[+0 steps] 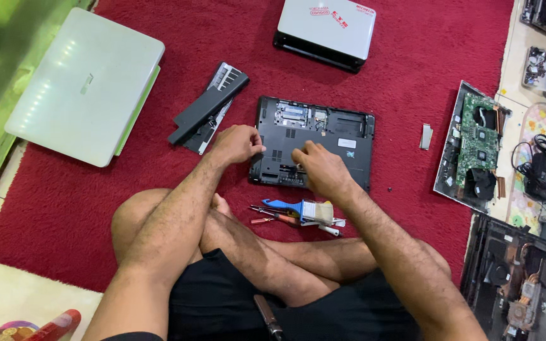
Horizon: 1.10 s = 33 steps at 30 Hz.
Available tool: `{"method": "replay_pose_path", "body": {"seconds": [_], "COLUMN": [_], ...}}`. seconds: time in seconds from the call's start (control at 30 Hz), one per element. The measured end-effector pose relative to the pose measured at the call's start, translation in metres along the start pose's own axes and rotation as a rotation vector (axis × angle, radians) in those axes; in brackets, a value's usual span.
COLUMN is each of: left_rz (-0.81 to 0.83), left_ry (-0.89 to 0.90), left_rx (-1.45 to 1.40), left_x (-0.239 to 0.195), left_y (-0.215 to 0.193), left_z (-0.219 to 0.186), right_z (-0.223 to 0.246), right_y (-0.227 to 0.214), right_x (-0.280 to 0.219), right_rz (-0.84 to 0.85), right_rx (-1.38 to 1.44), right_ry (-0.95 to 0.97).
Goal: The person sits on the floor and uses a screwdriver to remove screws from the bottom of a black laptop. They remove the back cover, then proceed to detach and remove the keyboard and other internal components.
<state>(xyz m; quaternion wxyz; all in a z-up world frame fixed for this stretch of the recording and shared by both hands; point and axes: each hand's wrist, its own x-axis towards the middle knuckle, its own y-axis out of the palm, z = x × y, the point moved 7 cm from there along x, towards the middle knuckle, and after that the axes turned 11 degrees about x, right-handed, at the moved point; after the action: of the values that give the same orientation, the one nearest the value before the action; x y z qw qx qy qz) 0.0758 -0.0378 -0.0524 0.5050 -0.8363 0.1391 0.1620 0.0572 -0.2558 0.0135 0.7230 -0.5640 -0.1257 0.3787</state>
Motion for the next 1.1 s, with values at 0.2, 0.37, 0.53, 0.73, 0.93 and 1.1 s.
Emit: {"method": "replay_pose_path", "body": {"seconds": [0.2, 0.37, 0.53, 0.73, 0.93, 1.1], "left_rz": [0.045, 0.109, 0.133, 0.121, 0.035, -0.076], "left_ry": [0.12, 0.225, 0.315, 0.301, 0.059, -0.174], "left_rx": [-0.013, 0.015, 0.006, -0.004, 0.066, 0.262], "left_x": [-0.028, -0.033, -0.027, -0.021, -0.002, 0.011], "left_y": [-0.013, 0.0, 0.021, 0.02, 0.001, -0.011], "left_z": [-0.035, -0.058, -0.066, -0.057, -0.006, 0.056], "right_z": [-0.004, -0.004, -0.019, -0.037, -0.059, -0.056], "right_y": [-0.002, -0.038, -0.049, -0.032, 0.026, 0.034], "right_x": [-0.005, -0.031, -0.051, -0.064, -0.068, -0.069], "right_rz": [-0.067, -0.19, -0.35, -0.469, -0.276, -0.252], "right_rx": [0.007, 0.26, 0.442, 0.538, 0.268, 0.253], "right_ry": [-0.013, 0.067, 0.079, 0.068, 0.152, 0.134]}}
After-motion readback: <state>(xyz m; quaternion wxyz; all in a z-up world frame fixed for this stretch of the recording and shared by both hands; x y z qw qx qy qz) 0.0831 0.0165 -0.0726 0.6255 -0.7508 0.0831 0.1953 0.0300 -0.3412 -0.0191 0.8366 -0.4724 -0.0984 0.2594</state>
